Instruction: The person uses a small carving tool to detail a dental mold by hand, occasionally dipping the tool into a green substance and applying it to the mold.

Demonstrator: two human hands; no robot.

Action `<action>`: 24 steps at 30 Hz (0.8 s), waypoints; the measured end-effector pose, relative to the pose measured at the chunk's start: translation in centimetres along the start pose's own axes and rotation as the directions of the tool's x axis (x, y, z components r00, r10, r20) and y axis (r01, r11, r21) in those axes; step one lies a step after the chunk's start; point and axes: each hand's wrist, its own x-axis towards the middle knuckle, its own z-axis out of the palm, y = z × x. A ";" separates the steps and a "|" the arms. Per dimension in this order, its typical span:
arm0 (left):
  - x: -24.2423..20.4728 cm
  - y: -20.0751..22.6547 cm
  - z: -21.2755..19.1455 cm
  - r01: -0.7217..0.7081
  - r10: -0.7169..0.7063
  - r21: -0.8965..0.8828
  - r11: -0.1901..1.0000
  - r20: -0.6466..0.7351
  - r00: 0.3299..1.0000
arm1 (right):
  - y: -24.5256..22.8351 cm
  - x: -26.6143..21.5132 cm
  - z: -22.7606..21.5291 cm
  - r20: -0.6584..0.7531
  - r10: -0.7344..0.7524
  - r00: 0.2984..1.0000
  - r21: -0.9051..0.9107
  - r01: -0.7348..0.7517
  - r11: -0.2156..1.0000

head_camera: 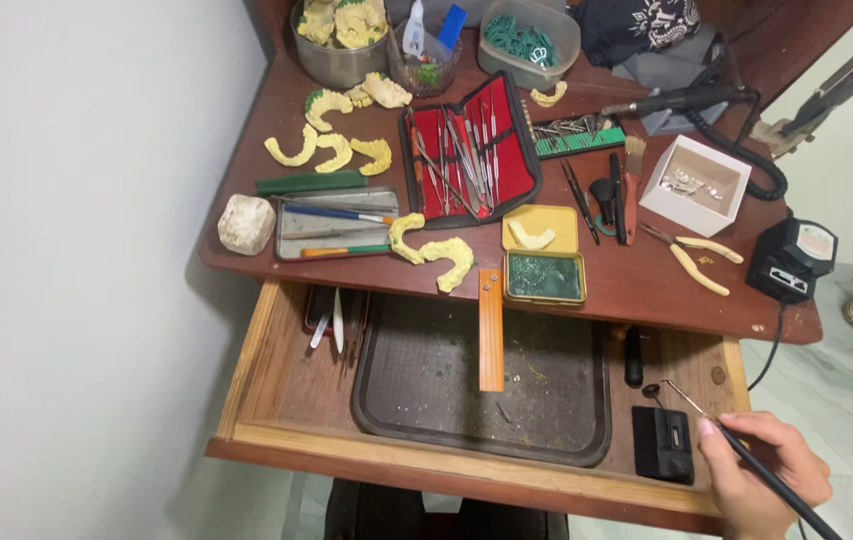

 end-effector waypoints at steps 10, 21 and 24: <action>5.9 -7.1 0.6 0.145 -0.516 0.678 0.721 0.385 0.766 | -2.5 2.2 -0.4 0.099 -0.201 0.975 0.055 0.197 0.979; 6.1 -5.9 1.8 0.115 -0.663 0.819 0.562 0.363 0.654 | -0.1 -1.9 -1.1 0.250 0.206 0.946 0.095 -0.236 0.967; 6.2 -5.9 1.8 0.126 -0.751 0.861 0.493 0.348 0.561 | 0.2 -2.4 -1.1 0.287 0.337 0.897 0.064 -0.369 0.927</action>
